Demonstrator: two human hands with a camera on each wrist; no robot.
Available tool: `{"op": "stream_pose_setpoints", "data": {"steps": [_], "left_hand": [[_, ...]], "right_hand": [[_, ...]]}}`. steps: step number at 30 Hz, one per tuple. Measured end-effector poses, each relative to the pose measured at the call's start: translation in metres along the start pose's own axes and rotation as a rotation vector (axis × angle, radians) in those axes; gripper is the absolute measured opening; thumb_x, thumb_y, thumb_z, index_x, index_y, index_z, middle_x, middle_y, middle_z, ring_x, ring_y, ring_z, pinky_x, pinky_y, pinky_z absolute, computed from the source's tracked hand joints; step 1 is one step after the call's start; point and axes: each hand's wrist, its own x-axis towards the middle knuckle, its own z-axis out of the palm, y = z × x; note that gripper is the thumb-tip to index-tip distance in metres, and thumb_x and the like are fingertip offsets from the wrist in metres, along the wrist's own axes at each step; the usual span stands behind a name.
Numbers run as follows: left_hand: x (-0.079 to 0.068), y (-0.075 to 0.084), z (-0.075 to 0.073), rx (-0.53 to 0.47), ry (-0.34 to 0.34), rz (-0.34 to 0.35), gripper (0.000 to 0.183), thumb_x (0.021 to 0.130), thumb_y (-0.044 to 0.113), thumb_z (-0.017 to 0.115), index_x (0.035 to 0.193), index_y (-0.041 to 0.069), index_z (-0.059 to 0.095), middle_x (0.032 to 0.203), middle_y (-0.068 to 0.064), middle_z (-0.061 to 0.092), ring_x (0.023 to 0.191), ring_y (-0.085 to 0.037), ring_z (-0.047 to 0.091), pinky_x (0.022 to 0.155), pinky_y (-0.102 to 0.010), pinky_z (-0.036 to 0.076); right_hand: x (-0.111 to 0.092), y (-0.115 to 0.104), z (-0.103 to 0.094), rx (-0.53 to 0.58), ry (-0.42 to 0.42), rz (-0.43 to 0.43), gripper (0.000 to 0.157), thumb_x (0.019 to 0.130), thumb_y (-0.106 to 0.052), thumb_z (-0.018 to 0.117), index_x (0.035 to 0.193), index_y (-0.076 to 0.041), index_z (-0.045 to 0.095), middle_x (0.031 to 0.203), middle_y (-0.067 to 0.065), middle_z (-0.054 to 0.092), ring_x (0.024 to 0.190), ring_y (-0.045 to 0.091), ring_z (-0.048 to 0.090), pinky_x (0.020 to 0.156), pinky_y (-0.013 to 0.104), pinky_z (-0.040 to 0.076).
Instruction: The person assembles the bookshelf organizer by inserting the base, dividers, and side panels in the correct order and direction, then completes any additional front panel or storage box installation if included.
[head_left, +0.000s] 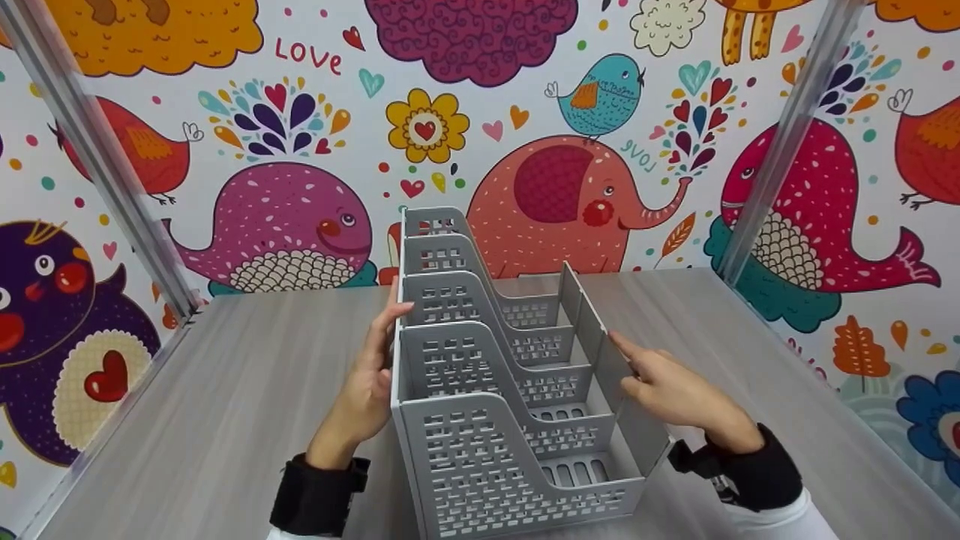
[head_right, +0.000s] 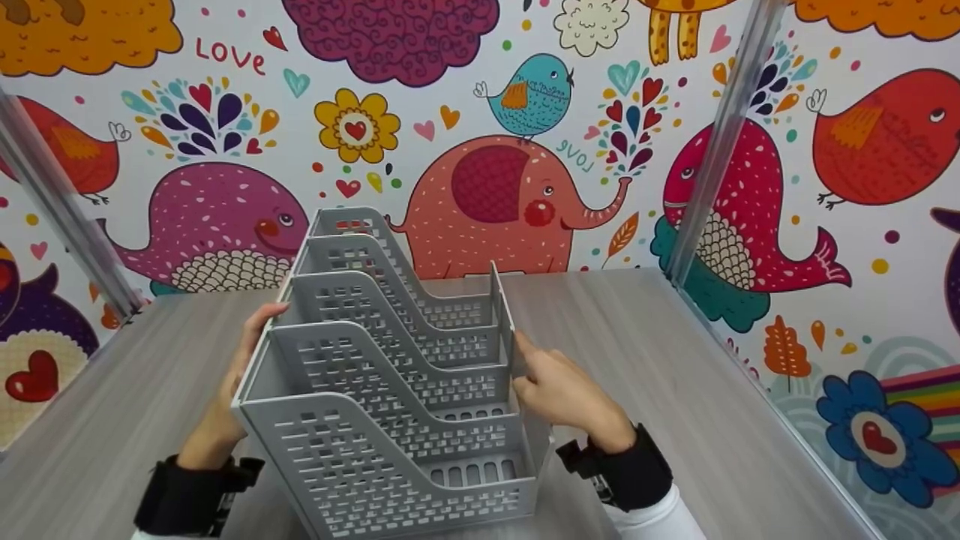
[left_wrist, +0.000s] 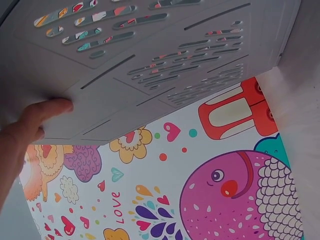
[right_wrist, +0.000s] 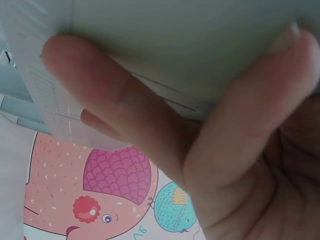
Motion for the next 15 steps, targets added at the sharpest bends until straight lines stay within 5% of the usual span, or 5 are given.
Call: {"op": "stream_pose_setpoints", "data": {"steps": [4, 6, 8, 11, 15], "left_hand": [[0.0002, -0.0007, 0.0000, -0.005, 0.004, 0.008, 0.089, 0.095, 0.073, 0.039, 0.154, 0.009, 0.022, 0.170, -0.016, -0.002, 0.129, -0.029, 0.053, 0.089, -0.038, 0.060], [0.0002, -0.0012, -0.0003, -0.002, 0.006, 0.016, 0.087, 0.095, 0.072, 0.039, 0.154, 0.010, 0.023, 0.169, -0.019, 0.000, 0.129, -0.025, 0.054, 0.089, -0.038, 0.060], [0.0008, -0.0016, -0.0008, 0.008, 0.015, 0.017, 0.084, 0.095, 0.072, 0.039, 0.154, 0.013, 0.025, 0.166, -0.023, 0.010, 0.127, -0.022, 0.055, 0.089, -0.036, 0.059], [0.0008, -0.0013, -0.0010, 0.007, 0.016, 0.015, 0.082, 0.096, 0.072, 0.040, 0.154, 0.016, 0.026, 0.167, -0.023, 0.009, 0.126, -0.023, 0.055, 0.089, -0.036, 0.059], [-0.0005, -0.0019, -0.0011, -0.009, 0.013, 0.015, 0.082, 0.096, 0.071, 0.039, 0.154, 0.015, 0.025, 0.170, -0.017, 0.001, 0.130, -0.024, 0.053, 0.090, -0.038, 0.059]], "right_hand": [[-0.0011, 0.0021, -0.0027, 0.006, -0.035, -0.019, 0.066, 0.094, 0.001, 0.048, 0.153, 0.012, 0.023, 0.069, 0.001, 0.046, 0.060, 0.011, 0.048, 0.071, 0.032, 0.047], [-0.0018, 0.0028, -0.0039, 0.011, -0.048, -0.025, 0.065, 0.095, 0.000, 0.048, 0.154, 0.011, 0.023, 0.097, 0.020, 0.064, 0.087, 0.024, 0.064, 0.090, 0.045, 0.052], [-0.0027, 0.0034, -0.0050, 0.021, -0.055, -0.020, 0.064, 0.096, -0.001, 0.049, 0.154, 0.010, 0.024, 0.136, 0.033, 0.053, 0.115, 0.037, 0.060, 0.098, 0.053, 0.047], [-0.0030, 0.0046, -0.0051, 0.062, -0.060, 0.023, 0.066, 0.097, -0.003, 0.048, 0.155, 0.009, 0.021, 0.157, 0.033, 0.032, 0.135, 0.047, 0.047, 0.103, 0.057, 0.044], [-0.0004, 0.0045, -0.0012, 0.119, -0.044, 0.128, 0.069, 0.098, -0.008, 0.045, 0.157, 0.009, 0.013, 0.161, 0.033, 0.022, 0.143, 0.050, 0.035, 0.114, 0.062, 0.033]]}}
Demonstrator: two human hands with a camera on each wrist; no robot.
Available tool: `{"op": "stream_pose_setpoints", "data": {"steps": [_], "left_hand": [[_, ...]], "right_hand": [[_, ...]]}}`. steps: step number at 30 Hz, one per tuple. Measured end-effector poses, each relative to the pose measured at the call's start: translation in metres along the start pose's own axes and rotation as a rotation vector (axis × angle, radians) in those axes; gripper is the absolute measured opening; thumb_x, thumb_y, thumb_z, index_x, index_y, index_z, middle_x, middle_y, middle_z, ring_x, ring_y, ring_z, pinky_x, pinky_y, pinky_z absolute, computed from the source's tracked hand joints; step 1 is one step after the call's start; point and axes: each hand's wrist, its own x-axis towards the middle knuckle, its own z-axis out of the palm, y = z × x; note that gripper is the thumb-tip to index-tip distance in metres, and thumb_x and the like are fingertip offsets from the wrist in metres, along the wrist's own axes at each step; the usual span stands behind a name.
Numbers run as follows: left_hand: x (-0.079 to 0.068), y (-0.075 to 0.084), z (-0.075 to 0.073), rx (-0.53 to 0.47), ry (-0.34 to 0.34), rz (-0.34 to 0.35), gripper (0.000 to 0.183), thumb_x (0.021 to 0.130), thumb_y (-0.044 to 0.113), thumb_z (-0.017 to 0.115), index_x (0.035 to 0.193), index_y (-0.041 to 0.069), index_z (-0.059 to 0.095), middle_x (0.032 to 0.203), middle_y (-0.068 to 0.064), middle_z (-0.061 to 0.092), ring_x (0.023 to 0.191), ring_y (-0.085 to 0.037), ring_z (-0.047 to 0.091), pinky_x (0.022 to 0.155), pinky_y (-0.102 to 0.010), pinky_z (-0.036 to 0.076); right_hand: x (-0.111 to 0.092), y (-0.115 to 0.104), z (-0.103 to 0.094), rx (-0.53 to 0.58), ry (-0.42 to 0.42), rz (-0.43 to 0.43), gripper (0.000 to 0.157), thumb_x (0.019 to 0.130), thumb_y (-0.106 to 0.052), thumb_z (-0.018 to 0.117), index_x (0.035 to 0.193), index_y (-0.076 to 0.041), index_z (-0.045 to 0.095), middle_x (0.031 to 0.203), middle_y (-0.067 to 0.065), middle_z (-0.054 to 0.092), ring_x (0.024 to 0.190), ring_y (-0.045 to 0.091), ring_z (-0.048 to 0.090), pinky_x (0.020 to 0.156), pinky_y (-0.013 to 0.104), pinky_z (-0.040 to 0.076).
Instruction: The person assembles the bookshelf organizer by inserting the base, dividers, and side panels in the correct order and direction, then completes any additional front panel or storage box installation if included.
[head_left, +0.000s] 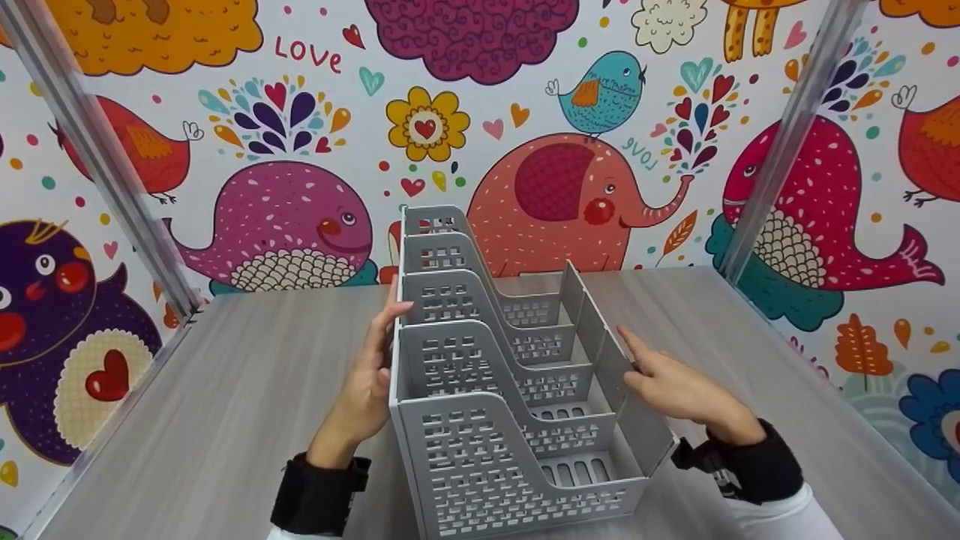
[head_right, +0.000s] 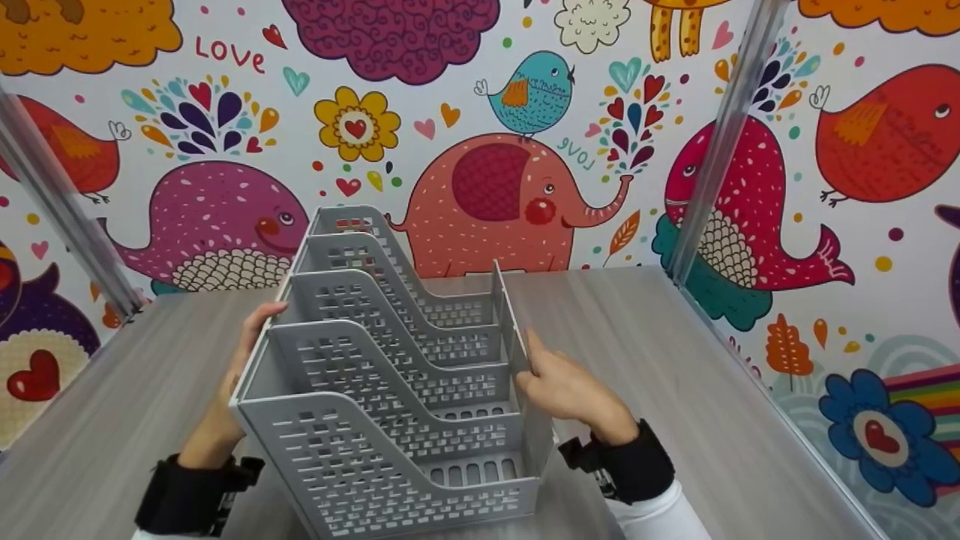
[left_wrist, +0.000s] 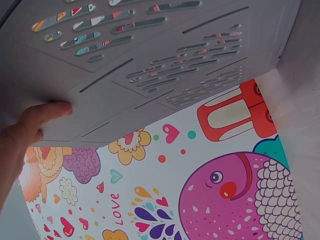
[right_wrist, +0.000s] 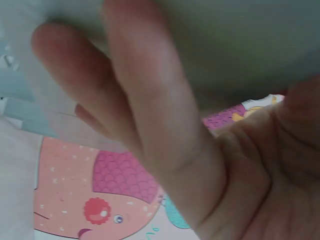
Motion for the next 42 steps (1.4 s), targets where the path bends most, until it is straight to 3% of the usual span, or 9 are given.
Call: {"op": "stream_pose_setpoints", "data": {"steps": [7, 12, 14, 18, 21, 26, 32, 36, 42], "left_hand": [[-0.002, -0.006, -0.001, -0.009, 0.004, 0.011, 0.085, 0.097, 0.071, 0.039, 0.153, 0.009, 0.023, 0.169, -0.018, 0.002, 0.131, -0.022, 0.051, 0.089, -0.037, 0.060], [-0.002, -0.007, -0.002, -0.014, 0.003, 0.006, 0.086, 0.097, 0.071, 0.039, 0.154, 0.008, 0.023, 0.169, -0.017, 0.003, 0.130, -0.024, 0.052, 0.090, -0.037, 0.059], [-0.002, -0.007, -0.002, -0.003, 0.004, 0.000, 0.086, 0.096, 0.071, 0.038, 0.154, 0.009, 0.023, 0.169, -0.015, 0.003, 0.131, -0.026, 0.051, 0.091, -0.037, 0.059], [-0.003, -0.007, -0.001, 0.007, 0.014, 0.003, 0.088, 0.096, 0.071, 0.039, 0.153, 0.006, 0.023, 0.170, -0.012, 0.001, 0.136, -0.041, 0.043, 0.093, -0.037, 0.058], [-0.003, -0.007, -0.001, 0.008, 0.016, 0.011, 0.088, 0.097, 0.071, 0.039, 0.153, 0.005, 0.023, 0.171, -0.010, -0.007, 0.139, -0.046, 0.036, 0.096, -0.037, 0.057], [-0.004, -0.006, -0.001, 0.004, 0.010, 0.008, 0.088, 0.096, 0.071, 0.039, 0.153, 0.007, 0.022, 0.169, -0.017, -0.008, 0.135, -0.029, 0.048, 0.094, -0.037, 0.057], [-0.003, -0.004, -0.001, -0.010, 0.014, 0.003, 0.088, 0.096, 0.071, 0.040, 0.152, 0.006, 0.022, 0.170, -0.016, -0.004, 0.132, -0.028, 0.050, 0.091, -0.039, 0.059], [-0.002, -0.005, 0.000, -0.027, 0.009, 0.008, 0.087, 0.096, 0.070, 0.042, 0.152, 0.006, 0.022, 0.170, -0.013, -0.004, 0.135, -0.033, 0.048, 0.091, -0.040, 0.059], [-0.002, -0.006, 0.000, -0.054, 0.004, 0.013, 0.083, 0.096, 0.069, 0.043, 0.152, 0.010, 0.025, 0.169, -0.017, 0.003, 0.130, -0.025, 0.054, 0.088, -0.036, 0.060]], "right_hand": [[0.005, -0.003, 0.008, 0.009, 0.064, 0.043, 0.063, 0.097, -0.008, 0.042, 0.155, 0.009, 0.023, 0.158, 0.031, 0.032, 0.145, 0.044, 0.034, 0.117, 0.061, 0.029], [0.008, 0.000, 0.009, 0.015, 0.029, 0.017, 0.053, 0.096, -0.009, 0.042, 0.148, 0.003, 0.044, 0.144, 0.021, 0.055, 0.129, 0.032, 0.051, 0.108, 0.051, 0.042], [0.011, 0.002, 0.010, 0.051, 0.000, 0.030, 0.051, 0.095, -0.011, 0.043, 0.144, 0.003, 0.048, 0.124, 0.019, 0.063, 0.107, 0.029, 0.061, 0.091, 0.045, 0.051], [0.018, 0.010, 0.011, 0.123, -0.021, 0.043, 0.048, 0.100, -0.022, 0.048, 0.141, 0.004, 0.048, 0.107, 0.014, 0.064, 0.089, 0.023, 0.062, 0.077, 0.037, 0.053], [0.023, 0.017, 0.012, 0.183, -0.035, 0.062, 0.059, 0.105, -0.035, 0.048, 0.147, 0.005, 0.041, 0.132, 0.023, 0.060, 0.115, 0.033, 0.060, 0.096, 0.048, 0.052], [0.028, 0.023, 0.013, 0.231, -0.048, 0.180, 0.074, 0.106, -0.046, 0.038, 0.155, 0.008, 0.023, 0.160, 0.032, 0.027, 0.147, 0.049, 0.027, 0.111, 0.064, 0.038], [0.037, 0.026, 0.018, 0.255, -0.005, 0.178, 0.066, 0.104, -0.040, 0.041, 0.150, 0.007, 0.036, 0.156, 0.031, 0.034, 0.146, 0.047, 0.031, 0.116, 0.061, 0.032], [0.039, 0.030, 0.021, 0.363, 0.017, 0.120, 0.052, 0.102, -0.027, 0.040, 0.141, 0.007, 0.046, 0.143, 0.028, 0.049, 0.131, 0.038, 0.048, 0.108, 0.049, 0.043], [0.040, 0.038, 0.018, 0.478, -0.002, 0.023, 0.059, 0.098, -0.016, 0.038, 0.153, 0.005, 0.031, 0.149, 0.027, 0.044, 0.130, 0.032, 0.047, 0.105, 0.035, 0.042]]}}
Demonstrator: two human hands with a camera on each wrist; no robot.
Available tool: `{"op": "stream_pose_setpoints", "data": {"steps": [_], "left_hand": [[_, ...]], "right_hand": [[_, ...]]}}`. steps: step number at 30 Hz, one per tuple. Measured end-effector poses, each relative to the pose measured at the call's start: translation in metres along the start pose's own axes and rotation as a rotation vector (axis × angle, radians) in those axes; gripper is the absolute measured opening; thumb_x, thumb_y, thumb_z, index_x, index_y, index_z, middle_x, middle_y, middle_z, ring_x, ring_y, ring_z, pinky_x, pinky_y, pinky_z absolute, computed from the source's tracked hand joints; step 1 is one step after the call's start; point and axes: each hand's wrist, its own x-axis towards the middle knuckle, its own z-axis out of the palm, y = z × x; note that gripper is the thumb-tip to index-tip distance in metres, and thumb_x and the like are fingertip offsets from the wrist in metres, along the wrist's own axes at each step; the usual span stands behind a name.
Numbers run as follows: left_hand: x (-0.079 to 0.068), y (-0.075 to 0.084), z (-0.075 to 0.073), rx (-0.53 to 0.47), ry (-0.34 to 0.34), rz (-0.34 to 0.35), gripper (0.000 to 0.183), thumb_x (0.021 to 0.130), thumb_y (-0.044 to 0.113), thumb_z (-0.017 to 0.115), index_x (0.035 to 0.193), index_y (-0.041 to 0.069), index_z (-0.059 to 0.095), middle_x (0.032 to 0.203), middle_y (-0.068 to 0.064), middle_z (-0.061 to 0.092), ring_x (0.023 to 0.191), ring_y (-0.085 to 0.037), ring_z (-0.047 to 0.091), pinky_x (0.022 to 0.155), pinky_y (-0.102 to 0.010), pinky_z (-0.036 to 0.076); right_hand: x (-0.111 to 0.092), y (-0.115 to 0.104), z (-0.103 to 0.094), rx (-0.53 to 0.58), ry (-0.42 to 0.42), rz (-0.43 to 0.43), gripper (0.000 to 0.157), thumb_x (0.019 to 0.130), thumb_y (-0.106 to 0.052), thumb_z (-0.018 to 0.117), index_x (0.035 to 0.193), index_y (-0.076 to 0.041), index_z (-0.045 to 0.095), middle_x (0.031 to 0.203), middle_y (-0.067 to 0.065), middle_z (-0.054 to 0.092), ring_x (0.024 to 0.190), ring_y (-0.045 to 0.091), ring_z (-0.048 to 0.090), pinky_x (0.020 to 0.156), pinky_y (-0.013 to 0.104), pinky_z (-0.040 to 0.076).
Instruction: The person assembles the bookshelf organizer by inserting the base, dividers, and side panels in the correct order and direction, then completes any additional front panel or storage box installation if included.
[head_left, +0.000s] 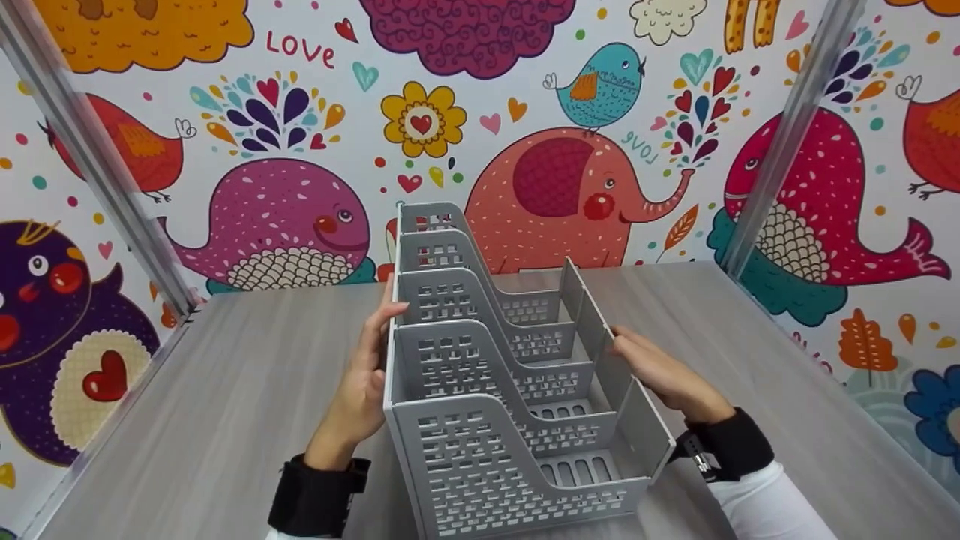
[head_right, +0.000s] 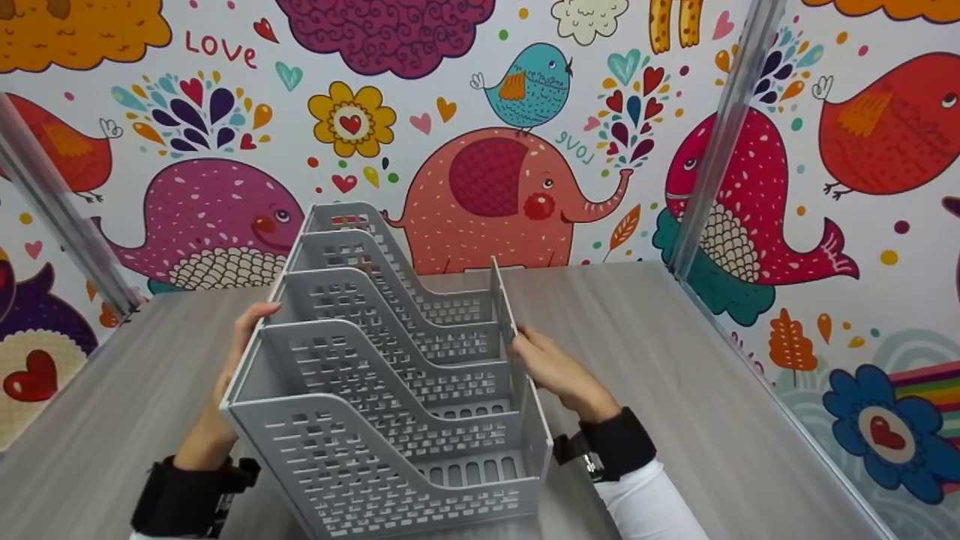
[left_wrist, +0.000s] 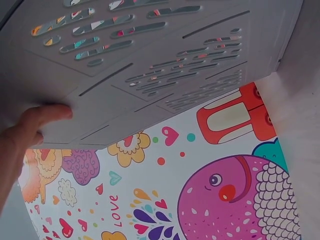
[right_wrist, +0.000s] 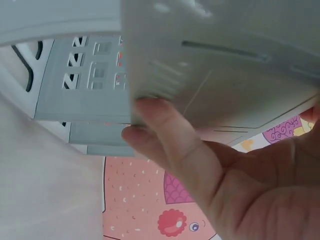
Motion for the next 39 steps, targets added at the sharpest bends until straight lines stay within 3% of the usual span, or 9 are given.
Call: {"op": "stream_pose_setpoints", "data": {"steps": [2, 9, 13, 18, 21, 23, 28, 35, 39], "left_hand": [[0.000, 0.001, -0.001, -0.015, 0.000, 0.000, 0.081, 0.097, 0.068, 0.044, 0.152, 0.012, 0.026, 0.166, -0.023, 0.012, 0.124, -0.023, 0.058, 0.084, -0.037, 0.061], [0.002, 0.001, 0.000, -0.033, -0.003, 0.011, 0.081, 0.096, 0.069, 0.045, 0.152, 0.013, 0.027, 0.166, -0.024, 0.007, 0.123, -0.023, 0.059, 0.082, -0.039, 0.062], [0.001, 0.000, 0.001, -0.041, 0.003, 0.018, 0.081, 0.096, 0.069, 0.044, 0.151, 0.013, 0.027, 0.165, -0.026, 0.010, 0.121, -0.024, 0.060, 0.081, -0.040, 0.062], [0.001, -0.002, 0.002, -0.026, 0.012, 0.015, 0.083, 0.095, 0.071, 0.043, 0.151, 0.011, 0.026, 0.166, -0.025, 0.009, 0.124, -0.027, 0.058, 0.083, -0.042, 0.061], [0.001, -0.003, 0.002, -0.005, 0.027, 0.011, 0.085, 0.095, 0.072, 0.042, 0.151, 0.011, 0.026, 0.167, -0.022, 0.009, 0.127, -0.030, 0.056, 0.086, -0.041, 0.061], [0.000, -0.004, 0.001, -0.001, 0.025, 0.008, 0.085, 0.095, 0.073, 0.041, 0.151, 0.011, 0.026, 0.170, -0.016, -0.003, 0.131, -0.030, 0.052, 0.089, -0.042, 0.060], [-0.001, -0.005, 0.000, -0.013, 0.013, 0.001, 0.084, 0.096, 0.072, 0.040, 0.151, 0.011, 0.024, 0.169, -0.017, 0.001, 0.128, -0.026, 0.053, 0.088, -0.040, 0.059], [0.002, -0.007, -0.003, -0.032, 0.008, 0.000, 0.083, 0.095, 0.072, 0.041, 0.152, 0.015, 0.023, 0.162, -0.027, 0.017, 0.126, -0.031, 0.055, 0.090, -0.039, 0.059], [0.002, -0.004, -0.001, -0.006, 0.010, -0.004, 0.085, 0.095, 0.073, 0.041, 0.153, 0.013, 0.023, 0.166, -0.024, 0.011, 0.130, -0.039, 0.050, 0.092, -0.041, 0.058]], "right_hand": [[0.001, 0.001, 0.000, 0.020, -0.022, -0.039, 0.062, 0.098, -0.014, 0.036, 0.156, 0.003, 0.024, 0.152, 0.028, 0.041, 0.131, 0.031, 0.047, 0.105, 0.034, 0.043], [0.004, 0.004, 0.003, 0.069, -0.005, -0.129, 0.053, 0.104, -0.014, 0.033, 0.154, 0.006, 0.031, 0.148, 0.030, 0.045, 0.120, 0.012, 0.057, 0.097, 0.024, 0.050], [0.004, 0.005, 0.003, 0.074, -0.002, -0.152, 0.052, 0.103, -0.011, 0.032, 0.152, 0.009, 0.032, 0.150, 0.031, 0.043, 0.123, 0.008, 0.055, 0.099, 0.021, 0.048], [0.003, 0.006, 0.001, 0.096, -0.029, -0.134, 0.054, 0.102, -0.010, 0.033, 0.152, 0.009, 0.031, 0.143, 0.030, 0.050, 0.111, 0.005, 0.060, 0.093, 0.025, 0.053], [0.002, 0.006, 0.000, 0.093, -0.043, -0.124, 0.054, 0.103, -0.012, 0.033, 0.153, 0.008, 0.030, 0.142, 0.029, 0.050, 0.110, 0.008, 0.060, 0.090, 0.026, 0.054], [0.002, 0.005, -0.001, 0.080, -0.048, -0.124, 0.054, 0.103, -0.013, 0.034, 0.154, 0.007, 0.030, 0.145, 0.029, 0.047, 0.115, 0.011, 0.058, 0.093, 0.024, 0.052], [0.001, 0.005, 0.000, 0.042, -0.066, -0.120, 0.053, 0.109, -0.022, 0.032, 0.155, 0.004, 0.029, 0.152, 0.028, 0.042, 0.129, 0.021, 0.049, 0.099, 0.023, 0.046], [0.004, 0.015, 0.007, 0.009, -0.094, -0.093, 0.056, 0.111, -0.026, 0.029, 0.155, 0.008, 0.024, 0.153, 0.031, 0.040, 0.143, 0.040, 0.036, 0.114, 0.047, 0.037], [0.006, 0.025, 0.012, 0.006, -0.083, -0.036, 0.056, 0.110, -0.024, 0.029, 0.151, 0.014, 0.028, 0.143, 0.035, 0.050, 0.136, 0.044, 0.044, 0.107, 0.044, 0.045]]}}
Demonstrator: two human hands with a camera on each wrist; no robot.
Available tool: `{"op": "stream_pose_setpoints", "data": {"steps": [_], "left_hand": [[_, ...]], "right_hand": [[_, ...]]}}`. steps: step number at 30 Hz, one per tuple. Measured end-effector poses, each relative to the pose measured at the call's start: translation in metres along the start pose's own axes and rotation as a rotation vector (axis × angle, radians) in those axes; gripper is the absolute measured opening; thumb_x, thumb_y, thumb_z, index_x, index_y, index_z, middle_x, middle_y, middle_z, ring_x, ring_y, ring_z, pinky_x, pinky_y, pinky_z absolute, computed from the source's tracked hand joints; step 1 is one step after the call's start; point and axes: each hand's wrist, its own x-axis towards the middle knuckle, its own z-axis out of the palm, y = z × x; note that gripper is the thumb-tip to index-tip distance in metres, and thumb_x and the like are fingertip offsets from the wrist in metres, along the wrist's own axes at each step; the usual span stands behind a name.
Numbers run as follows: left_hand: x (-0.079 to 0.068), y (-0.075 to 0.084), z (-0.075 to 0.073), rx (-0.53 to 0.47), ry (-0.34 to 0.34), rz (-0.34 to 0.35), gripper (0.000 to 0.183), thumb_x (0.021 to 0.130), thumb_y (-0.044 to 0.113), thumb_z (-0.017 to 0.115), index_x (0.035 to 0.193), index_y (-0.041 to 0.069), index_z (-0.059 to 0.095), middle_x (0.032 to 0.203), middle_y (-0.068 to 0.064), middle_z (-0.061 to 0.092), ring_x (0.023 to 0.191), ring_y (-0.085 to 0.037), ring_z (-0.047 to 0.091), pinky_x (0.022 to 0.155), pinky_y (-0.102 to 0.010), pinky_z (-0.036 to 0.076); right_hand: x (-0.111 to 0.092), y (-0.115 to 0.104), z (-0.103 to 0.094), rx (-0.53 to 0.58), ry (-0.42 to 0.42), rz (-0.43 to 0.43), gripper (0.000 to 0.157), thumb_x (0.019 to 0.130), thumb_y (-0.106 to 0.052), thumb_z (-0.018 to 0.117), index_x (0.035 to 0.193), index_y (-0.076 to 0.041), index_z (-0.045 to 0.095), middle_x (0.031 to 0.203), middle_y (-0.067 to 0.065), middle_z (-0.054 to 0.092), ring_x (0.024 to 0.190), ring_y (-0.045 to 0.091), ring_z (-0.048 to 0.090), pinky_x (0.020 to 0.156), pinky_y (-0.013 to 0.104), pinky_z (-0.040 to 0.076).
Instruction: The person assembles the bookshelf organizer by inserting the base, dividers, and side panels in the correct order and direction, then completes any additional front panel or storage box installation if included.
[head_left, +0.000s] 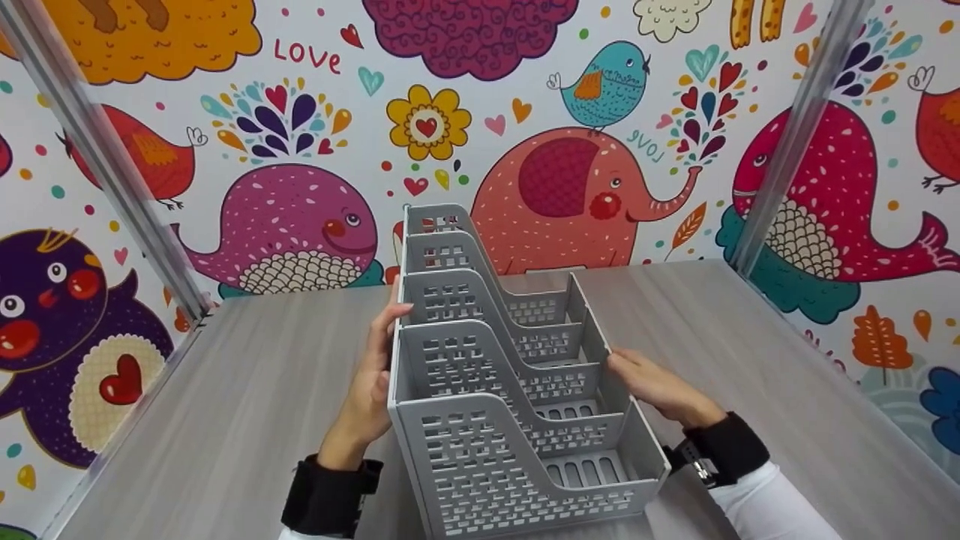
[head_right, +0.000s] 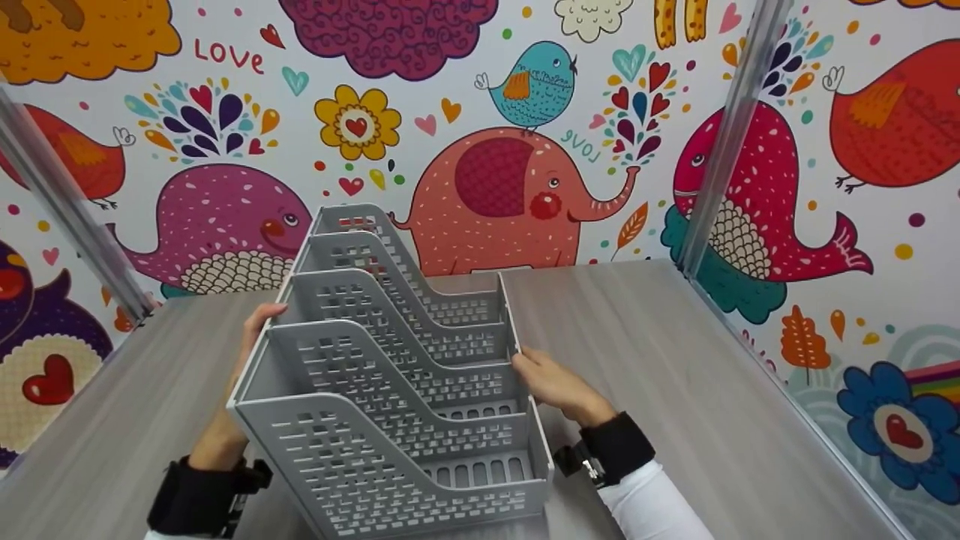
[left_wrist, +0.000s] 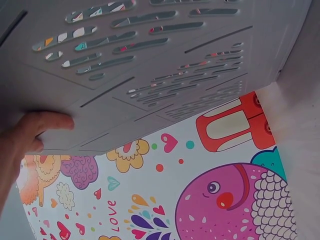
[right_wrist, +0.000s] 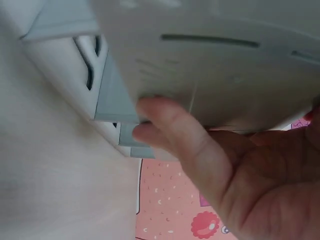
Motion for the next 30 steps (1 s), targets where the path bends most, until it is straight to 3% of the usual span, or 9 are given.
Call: {"op": "stream_pose_setpoints", "data": {"steps": [2, 6, 8, 11, 14, 16, 21, 25, 30], "left_hand": [[0.000, 0.000, 0.001, -0.001, -0.004, 0.001, 0.085, 0.095, 0.072, 0.041, 0.153, 0.013, 0.022, 0.168, -0.020, 0.006, 0.131, -0.040, 0.049, 0.091, -0.041, 0.059], [0.000, -0.001, 0.000, -0.037, -0.017, 0.000, 0.082, 0.096, 0.071, 0.042, 0.152, 0.015, 0.023, 0.162, -0.025, 0.018, 0.121, -0.030, 0.059, 0.085, -0.042, 0.061], [0.001, -0.001, 0.001, -0.049, -0.020, 0.001, 0.081, 0.096, 0.071, 0.042, 0.152, 0.015, 0.023, 0.166, -0.022, 0.009, 0.124, -0.029, 0.057, 0.086, -0.042, 0.060], [0.001, 0.001, 0.002, -0.040, -0.016, 0.008, 0.081, 0.096, 0.071, 0.041, 0.152, 0.015, 0.024, 0.167, -0.023, 0.004, 0.127, -0.029, 0.054, 0.087, -0.041, 0.060], [0.001, 0.001, 0.003, -0.031, -0.013, 0.017, 0.082, 0.096, 0.072, 0.040, 0.151, 0.013, 0.024, 0.169, -0.017, -0.013, 0.135, -0.031, 0.046, 0.092, -0.039, 0.058], [0.001, 0.001, 0.003, -0.029, -0.006, 0.018, 0.083, 0.095, 0.072, 0.040, 0.151, 0.013, 0.024, 0.170, -0.013, -0.012, 0.138, -0.032, 0.042, 0.094, -0.039, 0.057], [0.000, -0.001, 0.003, -0.033, -0.009, 0.003, 0.082, 0.095, 0.073, 0.040, 0.152, 0.017, 0.025, 0.170, -0.010, -0.003, 0.131, -0.029, 0.048, 0.091, -0.037, 0.058], [-0.001, -0.001, 0.002, -0.036, -0.006, -0.005, 0.080, 0.095, 0.073, 0.040, 0.152, 0.019, 0.025, 0.169, -0.015, 0.002, 0.126, -0.027, 0.052, 0.088, -0.038, 0.059], [-0.002, 0.001, 0.003, -0.038, -0.001, -0.016, 0.080, 0.094, 0.073, 0.041, 0.153, 0.021, 0.024, 0.162, -0.026, 0.017, 0.122, -0.028, 0.057, 0.085, -0.041, 0.061]], "right_hand": [[0.000, 0.002, 0.001, 0.000, 0.001, 0.019, 0.056, 0.110, -0.024, 0.030, 0.149, 0.015, 0.031, 0.138, 0.034, 0.054, 0.133, 0.044, 0.047, 0.104, 0.043, 0.047], [0.001, 0.002, 0.001, 0.000, 0.016, 0.046, 0.059, 0.110, -0.033, 0.032, 0.146, 0.014, 0.038, 0.140, 0.032, 0.053, 0.140, 0.045, 0.040, 0.115, 0.054, 0.037], [0.001, 0.001, 0.001, 0.009, 0.010, 0.048, 0.062, 0.110, -0.038, 0.031, 0.144, 0.014, 0.042, 0.139, 0.032, 0.055, 0.141, 0.044, 0.040, 0.116, 0.055, 0.035], [0.001, 0.001, 0.001, 0.023, -0.001, 0.035, 0.064, 0.111, -0.041, 0.028, 0.139, 0.014, 0.048, 0.132, 0.030, 0.061, 0.130, 0.037, 0.053, 0.110, 0.046, 0.045], [0.002, -0.001, 0.001, 0.001, 0.034, 0.026, 0.062, 0.111, -0.039, 0.028, 0.134, 0.013, 0.054, 0.125, 0.027, 0.066, 0.118, 0.028, 0.062, 0.099, 0.034, 0.051], [0.003, -0.001, 0.002, -0.037, 0.074, 0.022, 0.060, 0.111, -0.037, 0.029, 0.130, 0.012, 0.058, 0.121, 0.025, 0.068, 0.113, 0.023, 0.063, 0.095, 0.030, 0.050], [0.005, -0.002, 0.005, -0.081, 0.147, 0.027, 0.055, 0.111, -0.031, 0.031, 0.117, 0.011, 0.066, 0.111, 0.021, 0.071, 0.102, 0.017, 0.063, 0.090, 0.025, 0.047], [0.006, 0.001, 0.008, -0.072, 0.160, 0.051, 0.054, 0.110, -0.030, 0.033, 0.108, 0.010, 0.068, 0.097, 0.015, 0.071, 0.081, 0.013, 0.062, 0.069, 0.022, 0.049], [0.006, 0.005, 0.012, -0.112, 0.196, 0.071, 0.050, 0.110, -0.029, 0.035, 0.108, 0.008, 0.069, 0.100, 0.011, 0.067, 0.087, 0.012, 0.057, 0.077, 0.021, 0.045]]}}
